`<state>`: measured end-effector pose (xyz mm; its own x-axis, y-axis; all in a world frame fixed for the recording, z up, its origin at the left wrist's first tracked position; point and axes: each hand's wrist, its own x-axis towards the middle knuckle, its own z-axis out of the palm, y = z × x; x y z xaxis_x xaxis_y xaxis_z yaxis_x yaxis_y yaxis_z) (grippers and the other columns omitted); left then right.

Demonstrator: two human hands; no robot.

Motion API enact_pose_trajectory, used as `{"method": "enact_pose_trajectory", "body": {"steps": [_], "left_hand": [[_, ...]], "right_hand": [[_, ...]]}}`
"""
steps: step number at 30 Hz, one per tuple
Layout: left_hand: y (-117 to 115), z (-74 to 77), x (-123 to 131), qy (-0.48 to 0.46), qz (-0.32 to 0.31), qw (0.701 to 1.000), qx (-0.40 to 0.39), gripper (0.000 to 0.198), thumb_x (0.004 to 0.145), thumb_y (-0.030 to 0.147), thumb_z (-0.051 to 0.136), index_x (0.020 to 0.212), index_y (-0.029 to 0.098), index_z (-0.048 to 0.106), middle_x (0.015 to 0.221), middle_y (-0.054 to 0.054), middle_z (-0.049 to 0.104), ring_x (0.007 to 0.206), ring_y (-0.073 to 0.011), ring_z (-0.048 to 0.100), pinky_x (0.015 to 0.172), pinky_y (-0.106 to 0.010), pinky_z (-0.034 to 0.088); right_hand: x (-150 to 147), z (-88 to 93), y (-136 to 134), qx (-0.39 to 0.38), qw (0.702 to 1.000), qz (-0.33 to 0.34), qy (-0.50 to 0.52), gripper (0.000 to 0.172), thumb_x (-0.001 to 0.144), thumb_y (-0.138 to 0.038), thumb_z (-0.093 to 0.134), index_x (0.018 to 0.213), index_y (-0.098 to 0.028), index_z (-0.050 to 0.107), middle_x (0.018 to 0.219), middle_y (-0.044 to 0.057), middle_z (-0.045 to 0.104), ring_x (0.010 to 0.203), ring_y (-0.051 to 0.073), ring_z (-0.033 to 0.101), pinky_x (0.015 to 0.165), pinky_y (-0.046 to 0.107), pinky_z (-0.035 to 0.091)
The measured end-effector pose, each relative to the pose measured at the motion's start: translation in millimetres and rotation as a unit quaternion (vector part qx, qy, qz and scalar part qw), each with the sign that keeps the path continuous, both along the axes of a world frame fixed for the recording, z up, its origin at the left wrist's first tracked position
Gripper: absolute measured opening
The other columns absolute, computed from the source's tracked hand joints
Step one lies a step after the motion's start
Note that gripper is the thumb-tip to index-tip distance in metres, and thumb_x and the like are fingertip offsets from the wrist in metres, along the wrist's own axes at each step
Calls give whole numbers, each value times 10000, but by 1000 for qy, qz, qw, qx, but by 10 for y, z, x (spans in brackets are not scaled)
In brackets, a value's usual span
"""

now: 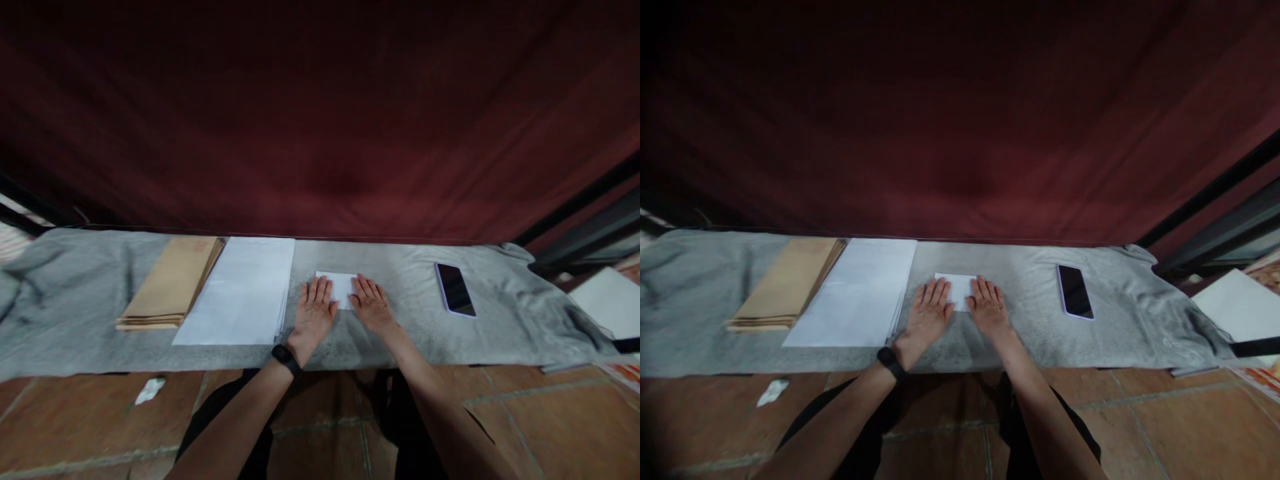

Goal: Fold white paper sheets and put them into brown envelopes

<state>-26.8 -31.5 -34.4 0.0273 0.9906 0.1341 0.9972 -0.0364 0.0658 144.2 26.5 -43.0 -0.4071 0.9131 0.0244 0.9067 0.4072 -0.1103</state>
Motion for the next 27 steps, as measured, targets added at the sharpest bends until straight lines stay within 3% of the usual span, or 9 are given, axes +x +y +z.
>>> {"method": "enact_pose_trajectory", "body": {"steps": [8,12,18,23,27], "left_hand": [[75,36,-74,-12,-75,997,-9,547,991,280,381,1534,234,433,1641,-28,363,1542,-239,260,1268,-482,186],[105,37,-98,-29,-73,997,-14,545,990,271,370,1529,240,439,1637,-11,371,1529,-247,292,1257,-478,214],[247,123,-49,-33,-21,999,-20,552,1009,268,309,1537,152,421,1599,-89,430,1452,-270,427,1189,-475,341],[287,37,-43,-11,-37,999,-7,564,1000,236,312,1550,156,402,1641,-69,356,1535,-269,276,1259,-492,204],[286,-76,-78,0,-37,999,-5,577,998,225,309,1566,142,365,1646,-92,337,1552,-255,227,1268,-500,172]], "right_hand": [[43,31,34,-19,1000,1,9,554,1051,-386,378,1577,-211,368,1649,77,313,1493,283,351,1211,490,268],[61,85,58,-29,999,-3,15,558,1046,-387,406,1568,-192,381,1643,72,334,1488,274,357,1221,482,251],[-111,183,60,-2,998,-19,65,490,1052,-294,367,1497,-128,488,1569,108,462,1465,255,400,1244,470,214],[-320,112,-6,19,994,51,98,492,1076,-292,317,1520,-134,457,1589,104,429,1473,228,395,1233,430,262],[-323,-15,-28,48,994,53,87,484,1081,-299,339,1523,-137,451,1598,109,406,1482,251,378,1225,461,268]]}}
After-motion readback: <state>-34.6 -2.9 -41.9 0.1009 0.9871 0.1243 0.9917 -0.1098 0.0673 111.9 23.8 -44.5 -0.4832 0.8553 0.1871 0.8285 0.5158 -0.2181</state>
